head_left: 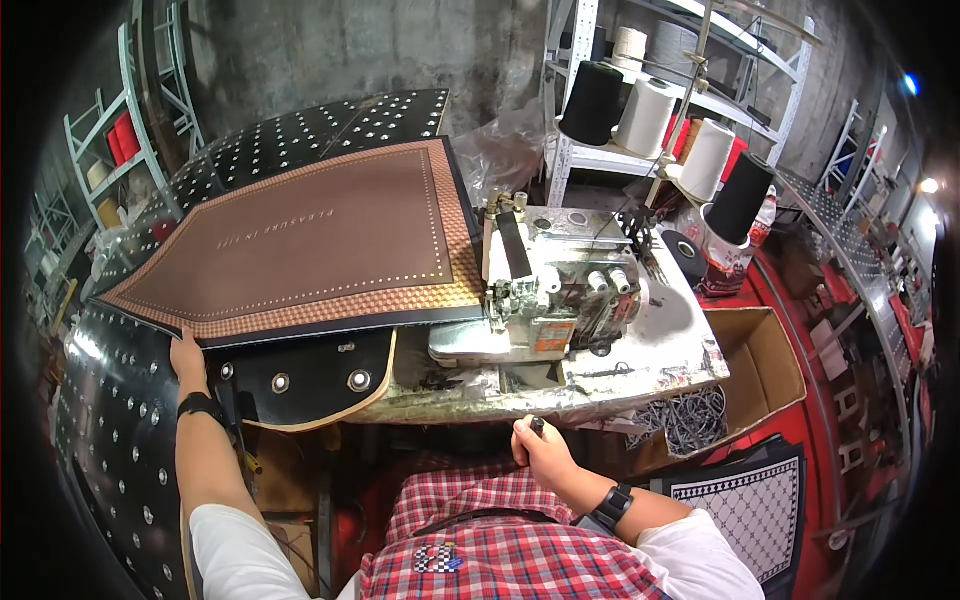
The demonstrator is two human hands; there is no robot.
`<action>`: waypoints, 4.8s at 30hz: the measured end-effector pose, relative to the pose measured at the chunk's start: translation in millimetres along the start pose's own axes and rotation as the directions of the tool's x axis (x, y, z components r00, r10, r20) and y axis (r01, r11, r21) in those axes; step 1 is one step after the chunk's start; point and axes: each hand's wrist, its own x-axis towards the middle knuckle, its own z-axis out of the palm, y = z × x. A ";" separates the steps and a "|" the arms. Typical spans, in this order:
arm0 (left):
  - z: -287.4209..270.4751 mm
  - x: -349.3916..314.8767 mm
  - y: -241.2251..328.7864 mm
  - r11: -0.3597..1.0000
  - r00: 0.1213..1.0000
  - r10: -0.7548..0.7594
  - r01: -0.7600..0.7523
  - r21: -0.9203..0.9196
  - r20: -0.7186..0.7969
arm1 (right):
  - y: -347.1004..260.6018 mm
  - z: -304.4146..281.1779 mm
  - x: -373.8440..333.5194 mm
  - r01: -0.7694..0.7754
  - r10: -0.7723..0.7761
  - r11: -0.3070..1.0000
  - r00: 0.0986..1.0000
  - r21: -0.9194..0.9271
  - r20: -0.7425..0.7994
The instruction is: Finishing the edges of various floor mats using an industrial overlock sewing machine.
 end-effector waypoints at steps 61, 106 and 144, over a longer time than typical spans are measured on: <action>-371.4 -260.9 -55.7 0.764 0.975 -0.213 0.121 -0.634 -0.071 | -48.9 32.6 72.6 0.081 -0.068 0.964 0.996 0.255 -0.058; -148.1 -208.9 80.4 0.122 0.813 -0.208 0.573 -0.810 0.543 | -5.4 24.6 -24.9 0.065 -0.057 0.997 0.977 -0.032 0.205; -87.9 -181.8 60.7 0.366 0.838 -0.293 0.542 -0.756 0.459 | -22.1 16.9 -22.8 0.047 -0.034 0.919 0.999 -0.392 0.039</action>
